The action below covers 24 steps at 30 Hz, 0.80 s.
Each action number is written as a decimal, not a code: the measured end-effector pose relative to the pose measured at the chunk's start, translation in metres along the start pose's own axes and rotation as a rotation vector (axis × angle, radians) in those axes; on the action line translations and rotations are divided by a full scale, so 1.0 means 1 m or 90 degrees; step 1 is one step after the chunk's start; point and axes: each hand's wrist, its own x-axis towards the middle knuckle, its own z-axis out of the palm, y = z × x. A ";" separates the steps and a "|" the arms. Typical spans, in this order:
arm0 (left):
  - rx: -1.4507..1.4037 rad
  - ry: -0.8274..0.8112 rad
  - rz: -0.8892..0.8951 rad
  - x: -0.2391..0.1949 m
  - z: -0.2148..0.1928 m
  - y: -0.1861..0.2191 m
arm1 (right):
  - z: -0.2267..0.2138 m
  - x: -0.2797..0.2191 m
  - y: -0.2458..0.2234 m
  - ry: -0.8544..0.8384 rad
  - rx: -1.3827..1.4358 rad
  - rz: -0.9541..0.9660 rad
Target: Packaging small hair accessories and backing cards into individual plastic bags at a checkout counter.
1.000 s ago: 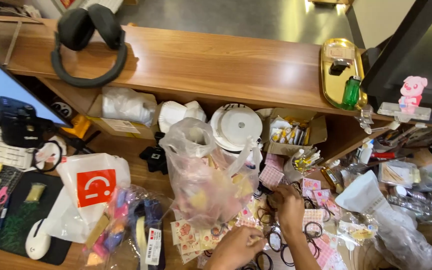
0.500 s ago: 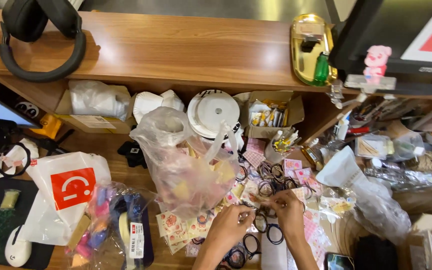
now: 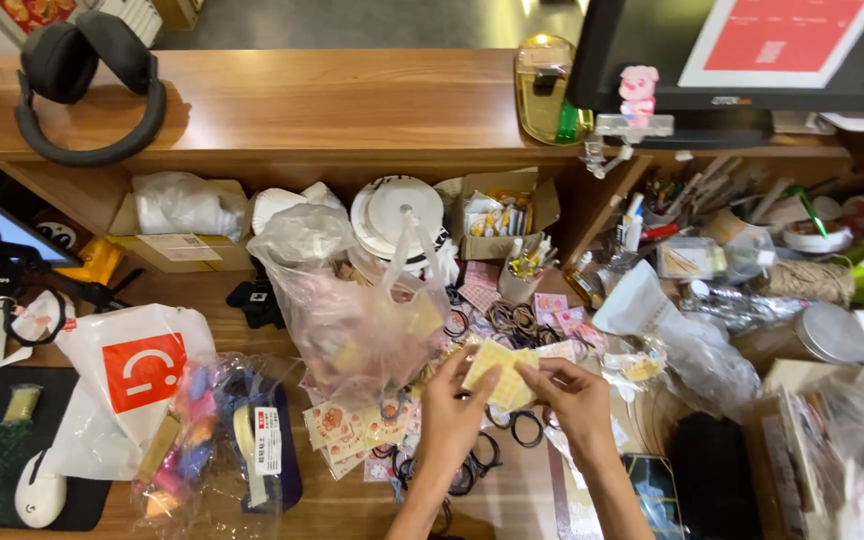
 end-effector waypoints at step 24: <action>-0.192 0.480 -0.140 -0.047 -0.025 -0.041 | 0.029 0.173 0.103 -0.042 -0.596 -0.154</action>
